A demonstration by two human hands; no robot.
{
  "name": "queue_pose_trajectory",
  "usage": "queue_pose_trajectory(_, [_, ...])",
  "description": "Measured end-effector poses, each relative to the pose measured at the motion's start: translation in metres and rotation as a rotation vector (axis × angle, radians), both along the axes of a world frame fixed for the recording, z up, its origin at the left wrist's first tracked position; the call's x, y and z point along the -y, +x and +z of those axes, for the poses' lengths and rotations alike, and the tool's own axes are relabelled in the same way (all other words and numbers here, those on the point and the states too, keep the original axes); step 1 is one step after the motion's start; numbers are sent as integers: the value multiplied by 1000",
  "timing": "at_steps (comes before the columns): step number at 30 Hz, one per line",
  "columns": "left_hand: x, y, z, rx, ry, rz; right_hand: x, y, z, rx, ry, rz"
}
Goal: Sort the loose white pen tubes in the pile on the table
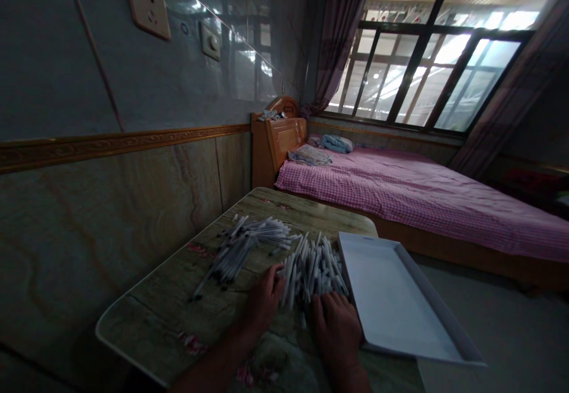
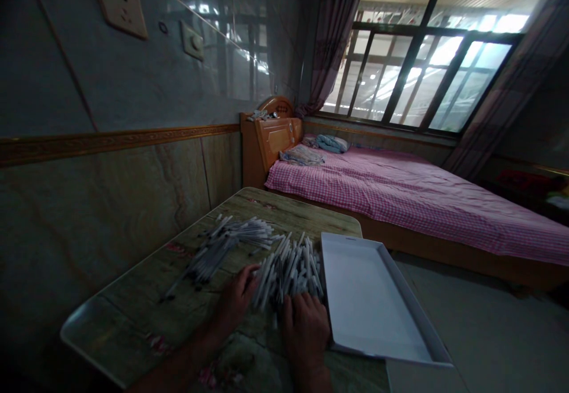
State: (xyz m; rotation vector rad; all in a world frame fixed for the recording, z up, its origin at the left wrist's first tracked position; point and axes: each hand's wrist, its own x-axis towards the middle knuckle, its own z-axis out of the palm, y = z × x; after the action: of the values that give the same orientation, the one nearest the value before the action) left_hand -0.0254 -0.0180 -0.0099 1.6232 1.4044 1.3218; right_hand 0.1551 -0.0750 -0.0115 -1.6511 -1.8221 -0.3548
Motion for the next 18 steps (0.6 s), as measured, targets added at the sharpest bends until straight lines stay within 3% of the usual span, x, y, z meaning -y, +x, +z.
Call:
queue_pose_trajectory(7, [0,0,-1,-130,35,-79,0,0,-3,-42,54,14])
queue_pose_trajectory(13, [-7,-3,-12,-45,28,30,-2,0,-5,-39,71,33])
queue_pose_trajectory(18, [-32,-10,-23,80,-40,150,-4,0,-8,-68,66,35])
